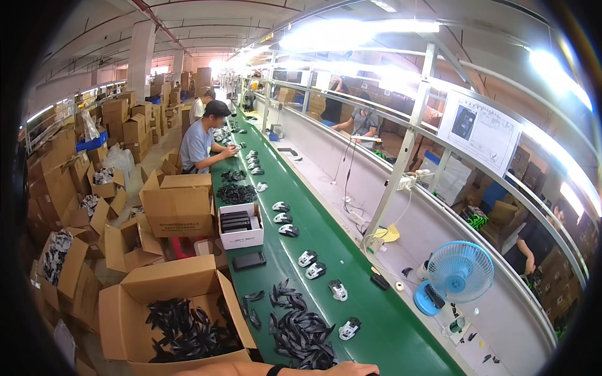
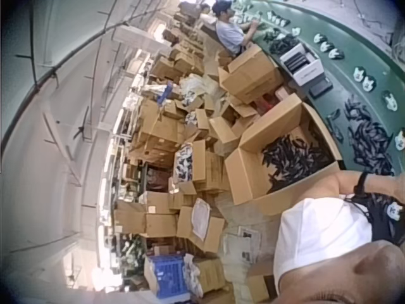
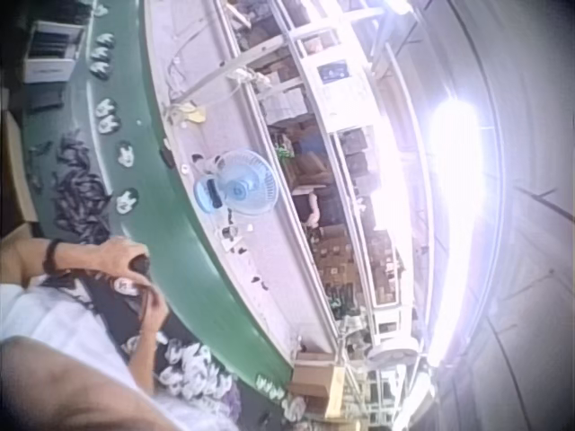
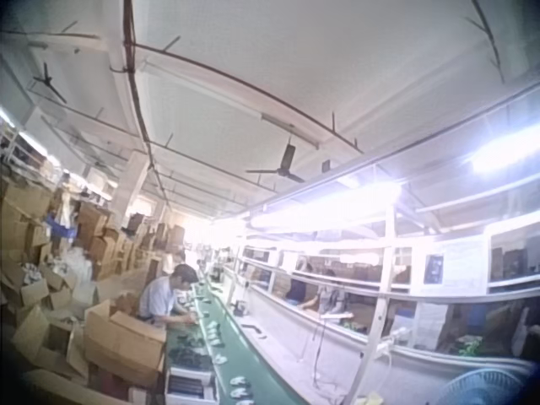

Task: Assemble outer shells and components for handheld electronic controllers.

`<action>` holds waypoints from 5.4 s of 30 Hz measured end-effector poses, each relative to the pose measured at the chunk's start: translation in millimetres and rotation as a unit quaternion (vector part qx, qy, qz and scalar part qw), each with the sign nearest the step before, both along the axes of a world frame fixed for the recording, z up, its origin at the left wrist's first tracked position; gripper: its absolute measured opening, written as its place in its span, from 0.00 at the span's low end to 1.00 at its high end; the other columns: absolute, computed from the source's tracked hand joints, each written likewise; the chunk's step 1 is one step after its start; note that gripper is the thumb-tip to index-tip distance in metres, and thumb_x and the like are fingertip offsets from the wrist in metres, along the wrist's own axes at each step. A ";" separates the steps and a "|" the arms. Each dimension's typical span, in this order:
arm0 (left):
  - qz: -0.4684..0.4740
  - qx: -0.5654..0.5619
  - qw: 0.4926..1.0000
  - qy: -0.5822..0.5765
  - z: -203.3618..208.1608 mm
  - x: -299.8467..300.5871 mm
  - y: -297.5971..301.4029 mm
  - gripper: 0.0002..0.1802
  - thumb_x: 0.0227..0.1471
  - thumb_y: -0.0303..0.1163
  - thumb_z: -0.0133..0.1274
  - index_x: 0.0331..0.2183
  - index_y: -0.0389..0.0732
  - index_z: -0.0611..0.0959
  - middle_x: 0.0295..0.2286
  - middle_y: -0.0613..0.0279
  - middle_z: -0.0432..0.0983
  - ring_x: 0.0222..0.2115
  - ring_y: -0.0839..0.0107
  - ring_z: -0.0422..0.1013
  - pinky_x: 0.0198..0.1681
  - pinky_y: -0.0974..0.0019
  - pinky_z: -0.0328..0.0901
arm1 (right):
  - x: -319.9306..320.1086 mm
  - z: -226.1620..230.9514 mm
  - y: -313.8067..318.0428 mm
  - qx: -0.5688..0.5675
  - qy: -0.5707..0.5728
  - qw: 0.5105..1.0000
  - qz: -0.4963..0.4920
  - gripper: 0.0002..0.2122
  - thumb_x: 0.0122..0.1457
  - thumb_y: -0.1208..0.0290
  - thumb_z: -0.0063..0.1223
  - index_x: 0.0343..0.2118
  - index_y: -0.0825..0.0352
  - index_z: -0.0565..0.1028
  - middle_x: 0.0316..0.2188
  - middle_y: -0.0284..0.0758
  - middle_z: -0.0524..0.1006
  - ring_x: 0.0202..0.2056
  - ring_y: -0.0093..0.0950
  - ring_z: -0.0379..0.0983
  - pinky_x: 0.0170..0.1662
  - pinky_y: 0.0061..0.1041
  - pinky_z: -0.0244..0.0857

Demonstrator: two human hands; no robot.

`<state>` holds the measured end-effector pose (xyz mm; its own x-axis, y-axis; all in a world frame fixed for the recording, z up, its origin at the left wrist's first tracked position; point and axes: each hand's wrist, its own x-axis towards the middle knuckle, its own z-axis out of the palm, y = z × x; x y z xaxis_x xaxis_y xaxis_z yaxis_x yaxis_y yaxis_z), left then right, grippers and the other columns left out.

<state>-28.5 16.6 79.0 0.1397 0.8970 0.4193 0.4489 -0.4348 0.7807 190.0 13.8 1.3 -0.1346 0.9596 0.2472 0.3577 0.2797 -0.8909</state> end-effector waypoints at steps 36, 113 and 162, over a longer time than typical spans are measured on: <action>0.017 0.104 0.994 -0.007 -20.7 55.6 -0.9 0.16 0.40 0.36 0.58 0.30 0.38 0.74 0.28 0.52 0.69 0.34 0.53 0.68 0.38 0.56 0.63 | -24.0 23.0 -19.8 -0.160 0.594 0.788 0.021 0.22 0.54 0.82 0.43 0.54 0.75 0.58 0.51 0.45 0.68 0.50 0.34 0.68 0.52 0.29 0.63; -0.136 -0.220 0.839 -0.479 40.8 157.2 91.7 0.22 0.52 0.40 0.56 0.35 0.37 0.63 0.20 0.62 0.69 0.13 0.78 0.67 0.11 0.72 0.63 | 70.9 102.5 288.1 0.262 -0.041 0.886 -0.380 0.31 0.55 0.62 0.53 0.60 0.66 0.55 0.58 0.47 0.56 0.55 0.41 0.58 0.54 0.35 0.56; -0.348 -0.260 0.860 -0.267 -28.0 106.8 55.9 0.26 0.53 0.37 0.54 0.50 0.38 0.67 0.27 0.59 0.75 0.29 0.73 0.75 0.22 0.74 0.67 | 40.9 141.7 183.8 -0.047 0.725 0.687 -0.021 0.06 0.56 0.67 0.48 0.29 0.63 0.67 0.13 0.22 0.53 0.13 0.14 0.47 0.16 0.16 0.41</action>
<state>78.3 72.5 51.0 0.6310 0.7593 0.1591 -0.2632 0.0165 0.9646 230.8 197.6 142.9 0.2160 0.9760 0.0287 -0.9188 0.2131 -0.3324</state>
